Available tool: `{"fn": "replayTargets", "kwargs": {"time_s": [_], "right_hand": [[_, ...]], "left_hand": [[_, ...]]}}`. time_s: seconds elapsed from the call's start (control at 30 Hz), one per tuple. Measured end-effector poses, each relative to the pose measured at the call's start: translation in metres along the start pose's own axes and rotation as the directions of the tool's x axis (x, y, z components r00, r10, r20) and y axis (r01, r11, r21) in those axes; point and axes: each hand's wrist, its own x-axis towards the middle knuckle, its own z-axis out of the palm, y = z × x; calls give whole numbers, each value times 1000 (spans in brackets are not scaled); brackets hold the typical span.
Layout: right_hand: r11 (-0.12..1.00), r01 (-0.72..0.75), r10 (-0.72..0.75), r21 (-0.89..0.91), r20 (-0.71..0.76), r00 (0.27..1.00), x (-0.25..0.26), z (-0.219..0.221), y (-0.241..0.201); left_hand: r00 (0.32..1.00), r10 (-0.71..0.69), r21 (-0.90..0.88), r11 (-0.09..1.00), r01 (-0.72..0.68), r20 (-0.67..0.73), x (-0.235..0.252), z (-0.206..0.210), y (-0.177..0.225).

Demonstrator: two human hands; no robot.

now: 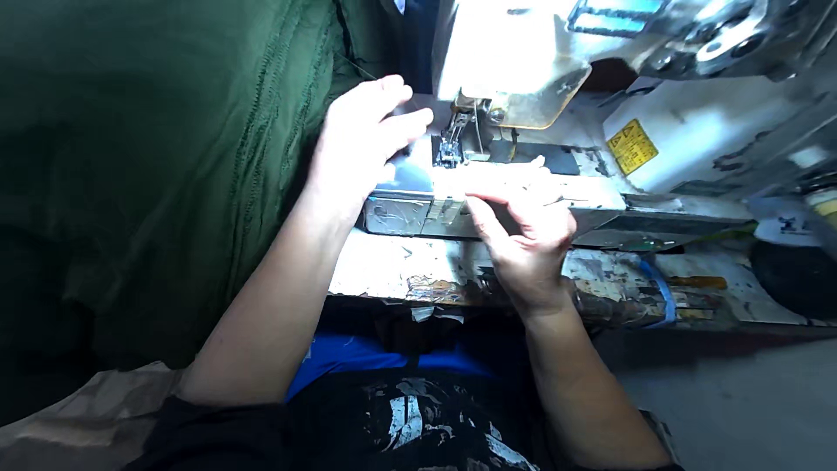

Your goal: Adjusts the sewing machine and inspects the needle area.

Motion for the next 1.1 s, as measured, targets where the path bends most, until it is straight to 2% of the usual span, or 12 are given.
{"fn": "replayTargets", "kwargs": {"time_s": [0.1, 0.17, 0.2, 0.27, 0.33, 0.37, 0.43, 0.47, 0.73, 0.93, 1.03, 1.1], "right_hand": [[999, 33, -32, -28, 42, 999, -3, 2, -8], [1000, -6, 7, -23, 73, 997, -18, -9, -13], [999, -36, 40, -37, 95, 995, -30, -17, -14], [974, -115, 148, -193, 171, 974, -54, -35, -13], [890, -141, 294, -433, 309, 905, -71, -51, -13], [849, -130, 363, -512, 385, 849, -77, -57, -12], [808, -90, 432, -583, 480, 764, -84, -60, -11], [800, -44, 411, -598, 493, 766, -86, -58, -8], [812, 96, 354, -575, 617, 703, -66, -76, -9], [854, 176, 29, -490, 382, 924, -14, -56, -36], [820, 286, -128, -496, 328, 936, 21, -15, -44], [828, 310, -130, -466, 379, 916, 40, 16, -45]], "left_hand": [[998, -6, -510, 860, -26, -61, 2, -11, 17], [983, 145, -514, 838, -184, -115, 10, -15, 31], [960, 239, -376, 884, -277, -145, 16, -15, 35], [901, 430, 119, 899, -422, -60, 36, -17, 35], [879, 433, 665, 599, -446, 199, 53, -21, 27], [892, 338, 789, 437, -432, 301, 59, -22, 21], [891, 196, 849, 275, -451, 409, 59, -25, 4], [873, 210, 843, 241, -482, 440, 52, -29, -3], [822, 401, 804, 272, -529, 405, -78, -104, -16], [834, 424, 792, 339, -507, 353, -150, -138, 32], [806, 446, 774, 315, -549, 390, -166, -141, 47], [780, 446, 745, 303, -594, 440, -176, -144, 56]]}}
